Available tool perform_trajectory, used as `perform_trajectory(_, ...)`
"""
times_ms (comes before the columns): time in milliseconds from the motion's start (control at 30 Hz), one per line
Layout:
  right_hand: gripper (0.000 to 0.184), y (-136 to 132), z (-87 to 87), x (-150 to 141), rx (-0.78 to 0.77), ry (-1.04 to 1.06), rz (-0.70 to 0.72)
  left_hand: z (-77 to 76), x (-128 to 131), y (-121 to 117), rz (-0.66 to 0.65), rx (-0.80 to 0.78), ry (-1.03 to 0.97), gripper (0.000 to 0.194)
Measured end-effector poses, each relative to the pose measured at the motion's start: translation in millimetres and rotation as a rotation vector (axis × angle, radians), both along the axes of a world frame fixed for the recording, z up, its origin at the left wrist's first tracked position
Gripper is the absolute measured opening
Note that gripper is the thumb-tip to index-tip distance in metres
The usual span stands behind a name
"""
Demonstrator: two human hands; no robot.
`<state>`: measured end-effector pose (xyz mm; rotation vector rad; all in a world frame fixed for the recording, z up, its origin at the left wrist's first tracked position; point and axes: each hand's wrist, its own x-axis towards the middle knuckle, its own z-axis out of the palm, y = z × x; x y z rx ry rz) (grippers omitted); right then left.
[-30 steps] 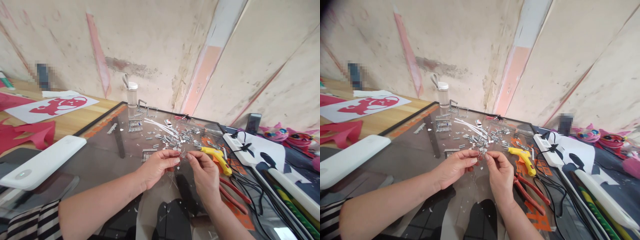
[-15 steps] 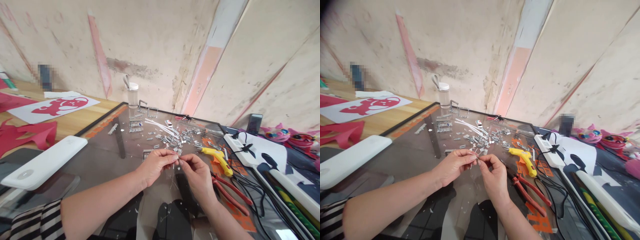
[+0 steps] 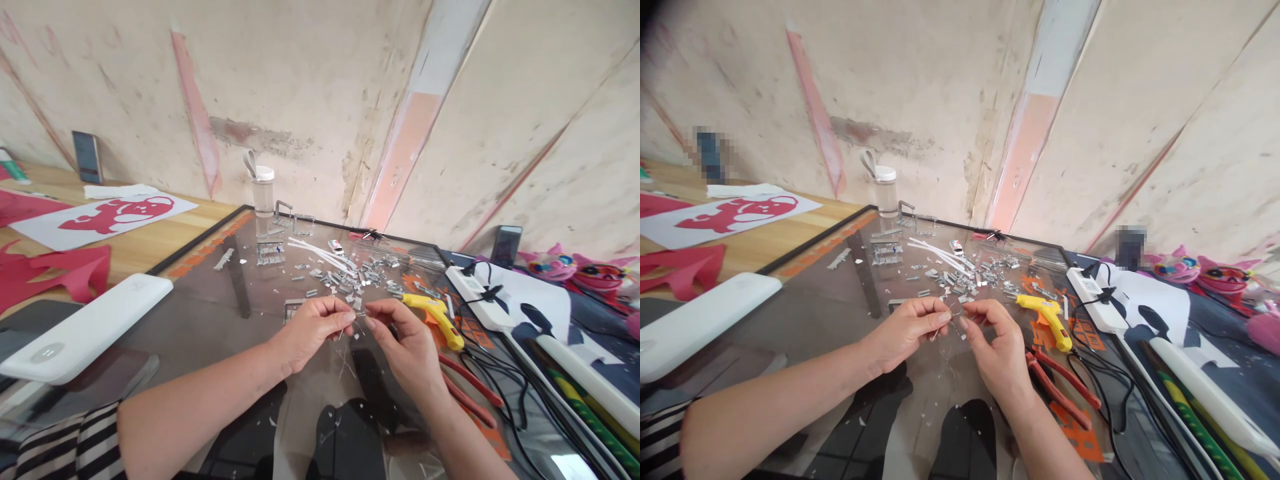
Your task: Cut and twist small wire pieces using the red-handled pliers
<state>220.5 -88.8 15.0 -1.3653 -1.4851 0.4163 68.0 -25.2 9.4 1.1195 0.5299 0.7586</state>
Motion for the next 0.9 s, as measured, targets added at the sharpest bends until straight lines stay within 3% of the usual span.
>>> perform_trajectory(167, 0.009, 0.4, 4.1, 2.0, 0.004, -0.140, 0.013, 0.4, 0.7, -1.4, 0.001, 0.060, 0.043, 0.018)
perform_trajectory(433, 0.013, -1.5, 7.2, -0.5, -0.015, -0.239, 0.002, -0.7, 0.0, 0.3, 0.021, 0.208, 0.187, 0.018)
perform_trajectory(633, 0.016, -0.9, 5.4, -3.2, -0.119, -0.233, -0.035, 2.1, -1.0, -7.4, 0.066, 0.337, 0.234, 0.017)
perform_trajectory(767, 0.018, 3.3, 1.0, 0.1, -0.208, -0.108, -0.038, -2.8, 2.7, -10.6, 0.097, 0.215, 0.229, 0.017)
perform_trajectory(900, 0.020, 5.4, -1.5, 7.7, -0.265, 0.100, 0.099, -7.4, 3.8, -8.2, 0.046, 0.003, 0.133, 0.018)
